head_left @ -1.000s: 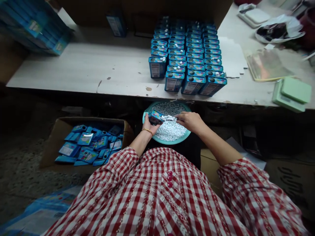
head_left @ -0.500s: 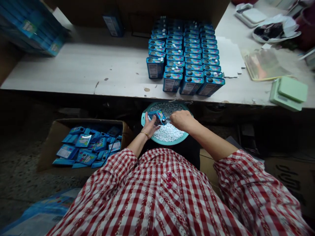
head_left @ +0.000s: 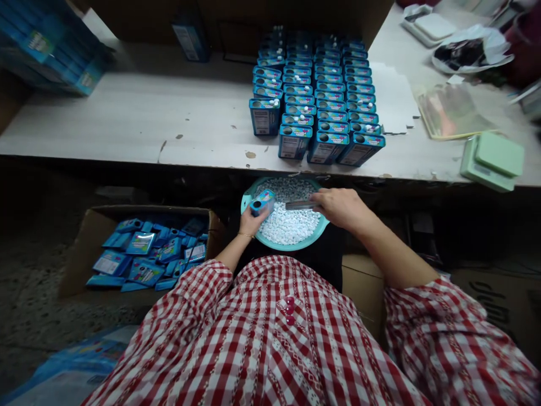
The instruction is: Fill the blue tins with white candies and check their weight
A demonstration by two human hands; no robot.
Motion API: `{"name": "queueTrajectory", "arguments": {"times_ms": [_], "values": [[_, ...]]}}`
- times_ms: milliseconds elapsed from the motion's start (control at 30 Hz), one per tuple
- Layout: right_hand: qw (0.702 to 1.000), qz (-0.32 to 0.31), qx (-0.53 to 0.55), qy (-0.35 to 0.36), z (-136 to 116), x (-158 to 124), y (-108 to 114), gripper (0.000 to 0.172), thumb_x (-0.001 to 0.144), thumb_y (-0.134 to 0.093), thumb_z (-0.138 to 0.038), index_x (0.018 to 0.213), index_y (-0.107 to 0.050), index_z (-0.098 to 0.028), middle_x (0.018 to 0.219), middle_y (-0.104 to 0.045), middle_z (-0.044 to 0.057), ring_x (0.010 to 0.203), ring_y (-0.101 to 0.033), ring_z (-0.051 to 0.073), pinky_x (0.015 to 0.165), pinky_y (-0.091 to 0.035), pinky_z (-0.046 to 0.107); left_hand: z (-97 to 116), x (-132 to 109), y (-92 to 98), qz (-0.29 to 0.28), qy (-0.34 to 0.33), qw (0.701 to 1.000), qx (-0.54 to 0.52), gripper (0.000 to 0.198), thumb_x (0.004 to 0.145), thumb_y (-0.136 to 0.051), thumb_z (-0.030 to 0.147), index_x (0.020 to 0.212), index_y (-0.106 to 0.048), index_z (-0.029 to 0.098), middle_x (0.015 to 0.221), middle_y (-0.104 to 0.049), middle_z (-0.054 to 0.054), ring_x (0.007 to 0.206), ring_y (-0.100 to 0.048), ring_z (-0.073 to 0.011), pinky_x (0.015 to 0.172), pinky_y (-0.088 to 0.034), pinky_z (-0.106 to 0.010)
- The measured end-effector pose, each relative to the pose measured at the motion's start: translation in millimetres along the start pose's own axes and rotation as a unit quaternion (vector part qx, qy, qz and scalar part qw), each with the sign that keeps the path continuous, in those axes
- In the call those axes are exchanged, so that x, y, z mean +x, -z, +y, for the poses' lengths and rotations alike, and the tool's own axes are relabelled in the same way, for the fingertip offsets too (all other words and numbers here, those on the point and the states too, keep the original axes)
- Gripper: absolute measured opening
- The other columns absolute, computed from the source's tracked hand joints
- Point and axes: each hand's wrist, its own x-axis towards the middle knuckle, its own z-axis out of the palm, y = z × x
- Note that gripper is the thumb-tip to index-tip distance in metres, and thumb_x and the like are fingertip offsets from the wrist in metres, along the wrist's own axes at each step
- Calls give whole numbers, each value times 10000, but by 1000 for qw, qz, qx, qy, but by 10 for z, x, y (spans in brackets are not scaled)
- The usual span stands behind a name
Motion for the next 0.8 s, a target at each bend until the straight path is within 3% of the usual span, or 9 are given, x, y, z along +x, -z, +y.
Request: {"name": "queueTrajectory", "arguments": {"times_ms": [133, 233, 333, 433, 533, 667, 800], "values": [[993, -65, 30, -89, 166, 155, -746, 282, 884, -464, -268, 1121, -574, -163, 1081, -625, 142, 944, -610, 264, 727, -449, 326, -109, 102, 56, 26, 57, 996, -70, 388, 460, -797, 102, 808, -645, 179, 838, -669, -23, 996, -603, -228, 970, -416, -383], [993, -66, 70, -74, -88, 403, -1237, 295, 913, -392, -252, 1141, -566, -182, 1109, -627, 121, 1011, -588, 246, 801, -444, 319, -202, 145, -43, -8, 92, 992, -92, 413, 472, -802, 129, 847, -635, 179, 871, -680, -23, 978, -620, -208, 943, -445, -376], [989, -44, 120, -74, -392, 615, -1505, 332, 931, -335, -296, 1188, -540, -256, 1161, -620, 58, 1041, -586, 218, 810, -460, 315, -235, 144, -183, -30, 135, 985, -99, 388, 485, -810, 184, 830, -633, 172, 848, -686, -33, 939, -635, -221, 914, -471, -402], [974, -4, 205, -94, -485, 704, -1618, 341, 924, -352, -324, 1209, -530, -269, 1179, -619, 35, 1055, -588, 221, 814, -469, 325, -179, 89, -257, -48, 169, 975, -133, 385, 482, -815, 226, 818, -638, 168, 816, -689, -39, 909, -644, -241, 884, -493, -430], [962, 23, 259, -87, -395, 684, -1645, 334, 919, -391, -332, 1197, -537, -221, 1152, -637, 39, 1032, -596, 194, 807, -461, 262, -66, 8, -197, -80, 165, 969, -167, 429, 458, -829, 257, 835, -650, 155, 822, -697, -55, 920, -645, -269, 887, -492, -451], [957, 35, 281, -67, -218, 597, -1559, 335, 908, -439, -319, 1198, -526, -174, 1124, -644, 45, 993, -597, 154, 812, -438, 217, 71, -25, 57, -49, 89, 982, -162, 450, 455, -836, 268, 851, -658, 148, 873, -701, -59, 956, -636, -257, 927, -466, -415], [949, 52, 303, -63, -39, 457, -1314, 302, 858, -527, -270, 1142, -566, -174, 1059, -666, 65, 934, -610, 169, 792, -449, 257, 152, 28, 268, -1, 22, 996, -83, 428, 437, -833, 198, 824, -653, 171, 846, -688, -10, 977, -620, -215, 922, -462, -337]]}}
